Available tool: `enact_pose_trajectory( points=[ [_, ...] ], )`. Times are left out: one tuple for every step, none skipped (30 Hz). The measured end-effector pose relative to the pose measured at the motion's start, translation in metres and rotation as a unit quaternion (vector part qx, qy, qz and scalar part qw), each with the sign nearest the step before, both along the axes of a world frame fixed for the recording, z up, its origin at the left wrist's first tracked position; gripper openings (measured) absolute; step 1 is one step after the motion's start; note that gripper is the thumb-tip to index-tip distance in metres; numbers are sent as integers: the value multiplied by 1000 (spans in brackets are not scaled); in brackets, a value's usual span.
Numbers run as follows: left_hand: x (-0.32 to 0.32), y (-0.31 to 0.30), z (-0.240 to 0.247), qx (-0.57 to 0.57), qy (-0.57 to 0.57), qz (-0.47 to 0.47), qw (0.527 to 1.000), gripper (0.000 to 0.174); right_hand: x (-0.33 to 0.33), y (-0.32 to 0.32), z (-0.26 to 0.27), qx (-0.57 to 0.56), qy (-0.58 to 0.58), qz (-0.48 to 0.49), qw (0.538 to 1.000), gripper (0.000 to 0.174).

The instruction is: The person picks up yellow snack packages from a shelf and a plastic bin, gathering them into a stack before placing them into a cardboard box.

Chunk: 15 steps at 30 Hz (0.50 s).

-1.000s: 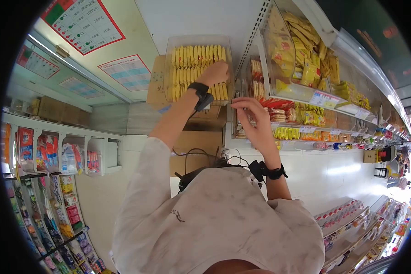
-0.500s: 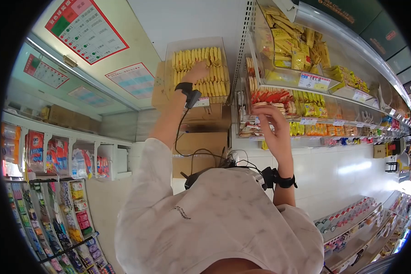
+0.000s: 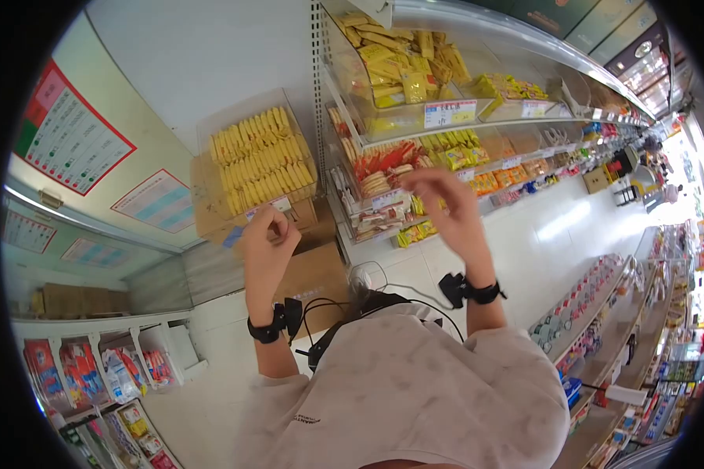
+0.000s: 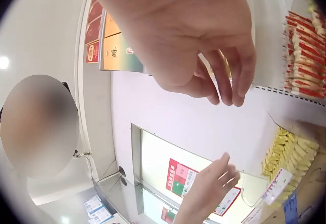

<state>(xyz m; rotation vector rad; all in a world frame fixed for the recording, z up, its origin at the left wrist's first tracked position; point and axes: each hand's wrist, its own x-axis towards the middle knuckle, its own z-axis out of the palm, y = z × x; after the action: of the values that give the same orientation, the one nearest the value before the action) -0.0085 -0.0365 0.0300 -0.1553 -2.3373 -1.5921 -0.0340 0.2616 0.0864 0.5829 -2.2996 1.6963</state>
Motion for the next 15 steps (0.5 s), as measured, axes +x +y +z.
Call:
enact_pose_trajectory(
  points=[
    [8, -5, -9, -4, -4, -8, 1000, 21, -3, 4, 12, -4, 15, -19, 1000, 17],
    [15, -15, -23, -9, -6, -14, 1000, 18, -8, 8, 23, -9, 31, -37, 999, 17],
    [18, -19, -30, -14, -6, -19, 1000, 20, -17, 14, 35, 21, 66, -49, 996, 16],
    [23, -9, -14, -32, 20, 3, 999, 32, -27, 19, 47, 50, 100, -58, 992, 16],
    [32, 9, 17, -50, 47, 28, 997, 44, -41, 21, 58, 59, 135, -61, 987, 16],
    [38, 19, 34, -70, 74, 54, 993, 56, -57, 24, 69, 66, 170, -62, 981, 17],
    [40, 18, 31, -81, 66, 32, 994, 64, -74, 26, 82, 98, 176, -58, 978, 19],
    [42, 15, 26, -92, 57, 11, 994, 73, -93, 30, 90, 129, 182, -53, 973, 22],
    [44, 15, 25, -105, 49, -8, 993, 82, -118, 35, 92, 184, 138, -49, 972, 27],
    [44, 20, 27, -96, 55, -5, 994, 79, -145, 42, 91, 239, 95, -44, 965, 33],
    [44, 26, 30, -87, 61, 0, 994, 76, -170, 47, 90, 294, 54, -38, 954, 39],
    [45, 32, 33, -78, 66, 5, 995, 73, -192, 50, 83, 344, 61, -45, 936, 43],
    [44, 40, 36, -78, 70, 13, 994, 71, -211, 51, 73, 394, 67, -52, 915, 47],
    [40, 48, 39, -77, 75, 21, 994, 69, -223, 51, 65, 443, 74, -61, 891, 51],
    [37, 56, 41, -76, 80, 28, 993, 67, -229, 50, 60, 456, 52, -40, 888, 54]
  ],
)
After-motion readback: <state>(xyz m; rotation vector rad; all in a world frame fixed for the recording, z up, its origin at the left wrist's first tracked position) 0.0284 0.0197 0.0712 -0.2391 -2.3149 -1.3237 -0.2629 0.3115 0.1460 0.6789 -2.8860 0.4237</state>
